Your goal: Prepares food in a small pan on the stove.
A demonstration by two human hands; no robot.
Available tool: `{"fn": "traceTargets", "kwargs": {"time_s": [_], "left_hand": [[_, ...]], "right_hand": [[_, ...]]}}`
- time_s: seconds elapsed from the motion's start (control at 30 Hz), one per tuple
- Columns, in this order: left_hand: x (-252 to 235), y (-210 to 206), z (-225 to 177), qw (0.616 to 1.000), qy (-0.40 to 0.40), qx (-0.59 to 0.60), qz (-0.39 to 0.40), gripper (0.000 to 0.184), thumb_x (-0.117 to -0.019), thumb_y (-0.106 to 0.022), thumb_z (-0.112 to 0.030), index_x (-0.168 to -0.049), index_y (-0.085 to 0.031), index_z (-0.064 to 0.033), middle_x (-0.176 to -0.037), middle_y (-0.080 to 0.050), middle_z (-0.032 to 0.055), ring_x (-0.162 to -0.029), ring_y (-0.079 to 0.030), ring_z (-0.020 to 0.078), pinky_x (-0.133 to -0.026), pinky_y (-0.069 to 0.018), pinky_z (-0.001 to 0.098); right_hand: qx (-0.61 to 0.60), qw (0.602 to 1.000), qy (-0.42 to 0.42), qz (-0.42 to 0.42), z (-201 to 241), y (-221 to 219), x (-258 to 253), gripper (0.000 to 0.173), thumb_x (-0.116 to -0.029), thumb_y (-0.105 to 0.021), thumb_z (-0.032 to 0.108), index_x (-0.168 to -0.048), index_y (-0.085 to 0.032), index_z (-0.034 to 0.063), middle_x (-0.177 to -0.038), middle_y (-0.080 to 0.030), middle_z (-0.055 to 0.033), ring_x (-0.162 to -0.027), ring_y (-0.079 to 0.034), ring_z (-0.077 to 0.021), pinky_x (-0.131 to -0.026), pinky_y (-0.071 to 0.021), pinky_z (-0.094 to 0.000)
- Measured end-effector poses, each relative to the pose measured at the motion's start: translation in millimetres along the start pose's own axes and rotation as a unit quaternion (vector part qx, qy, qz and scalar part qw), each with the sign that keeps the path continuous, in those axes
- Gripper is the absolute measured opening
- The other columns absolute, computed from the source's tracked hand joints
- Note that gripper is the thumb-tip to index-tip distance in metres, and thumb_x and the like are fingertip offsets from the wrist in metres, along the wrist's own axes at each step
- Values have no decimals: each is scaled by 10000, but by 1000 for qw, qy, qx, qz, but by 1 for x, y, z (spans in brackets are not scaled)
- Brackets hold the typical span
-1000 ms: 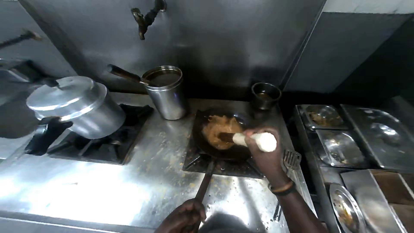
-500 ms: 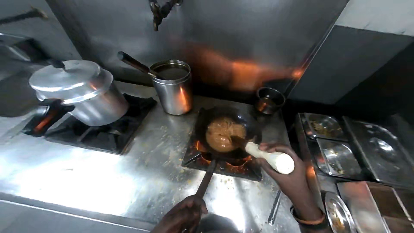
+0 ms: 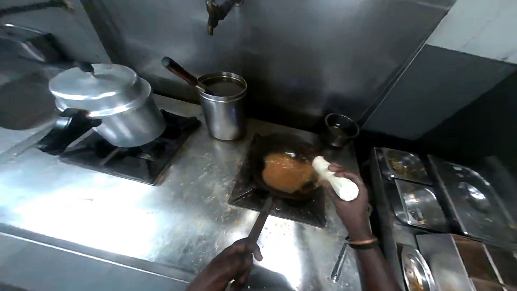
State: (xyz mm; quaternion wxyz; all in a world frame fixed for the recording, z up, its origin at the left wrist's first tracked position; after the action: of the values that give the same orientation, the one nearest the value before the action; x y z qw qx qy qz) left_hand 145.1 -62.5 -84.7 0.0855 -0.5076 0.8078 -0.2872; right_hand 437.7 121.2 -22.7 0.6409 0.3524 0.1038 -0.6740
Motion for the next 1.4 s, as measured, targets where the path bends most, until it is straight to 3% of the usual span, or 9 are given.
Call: {"fn": "traceTargets", "kwargs": {"time_s": [0.1,0.3,0.4,0.53,0.8,1.07,1.2,1.3,1.4], "left_hand": [[-2,1,-3,1000,8,-14,7,236,-1021,-515,-239,-1200,-646,-158,-746,-570,-30,-573,-529,56,-513,-466,200],[0,6,-3,1000,8,-11,8,247,-1016,-513,-231,-1209,-641,-145,-753,-572,-13,-580,-531,69,-517,-467,211],[-2,5,-7,999,27,-27,7,236,-1004,-529,-248,-1184,-650,-154,-728,-566,-22,-566,-523,67,-511,-463,217],[-9,2,-6,998,44,-32,39,242,-1020,-530,-243,-1205,-653,-146,-745,-581,-17,-584,-536,67,-527,-477,219],[-10,1,-2,997,44,-29,50,251,-1024,-513,-224,-1219,-649,-143,-757,-579,-11,-601,-536,78,-536,-467,226],[-15,-2,-5,996,63,-26,49,248,-1024,-511,-219,-1206,-663,-144,-754,-586,-9,-597,-540,80,-537,-479,234],[-12,-3,-3,997,59,-33,45,251,-1032,-521,-230,-1231,-647,-141,-791,-596,-14,-615,-552,74,-538,-484,224],[-8,-3,1,998,44,-29,25,347,-1019,-529,-232,-1352,-602,-168,-841,-613,-11,-649,-565,78,-566,-500,237],[-7,-3,4,1000,21,-17,12,598,-1010,-568,-258,-1575,-377,-220,-995,-641,47,-699,-583,102,-609,-519,260]], "right_hand": [[-24,993,-116,-17,4,1,19,493,-780,-852,68,-1216,-624,91,-1259,-688,-31,-1173,-656,-153,-1000,-571,-351],[-12,993,-60,-101,-2,42,18,540,-776,-854,72,-1236,-574,26,-1232,-690,-75,-1174,-668,-201,-1021,-576,-387],[-211,935,-147,-244,-48,12,5,525,-863,-774,22,-1322,-520,53,-1280,-655,-130,-1103,-686,-267,-909,-621,-453],[-390,836,-301,-241,-63,-25,10,397,-946,-690,88,-1326,-584,51,-1204,-661,-163,-922,-706,-299,-802,-627,-482],[-198,947,-243,-75,-3,72,29,533,-736,-881,82,-1191,-604,53,-1173,-707,-175,-1027,-715,-312,-835,-638,-444],[-245,945,-184,-118,-12,-32,6,468,-802,-836,38,-1210,-608,62,-1213,-704,-124,-1116,-685,-270,-928,-606,-443],[-141,972,-124,-141,4,-20,-9,471,-808,-832,26,-1223,-608,46,-1237,-693,-84,-1158,-671,-208,-985,-588,-389],[-101,980,-86,-151,29,10,-5,498,-806,-817,22,-1243,-584,73,-1267,-682,-50,-1180,-661,-183,-997,-581,-367],[-83,983,-11,-166,19,41,0,535,-813,-839,72,-1270,-561,80,-1289,-675,-78,-1241,-638,-271,-1073,-547,-455]]}}
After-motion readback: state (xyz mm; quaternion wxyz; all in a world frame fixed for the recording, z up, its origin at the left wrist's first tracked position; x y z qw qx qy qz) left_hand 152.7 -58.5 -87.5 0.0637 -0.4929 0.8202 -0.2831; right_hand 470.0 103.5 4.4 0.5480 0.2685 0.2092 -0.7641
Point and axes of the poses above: each hand's wrist, its own x-axis away from the middle knuckle, its own y-axis out of the back of the hand, z = x × y, the point moved 4 cm from there along -x, towards the middle knuckle
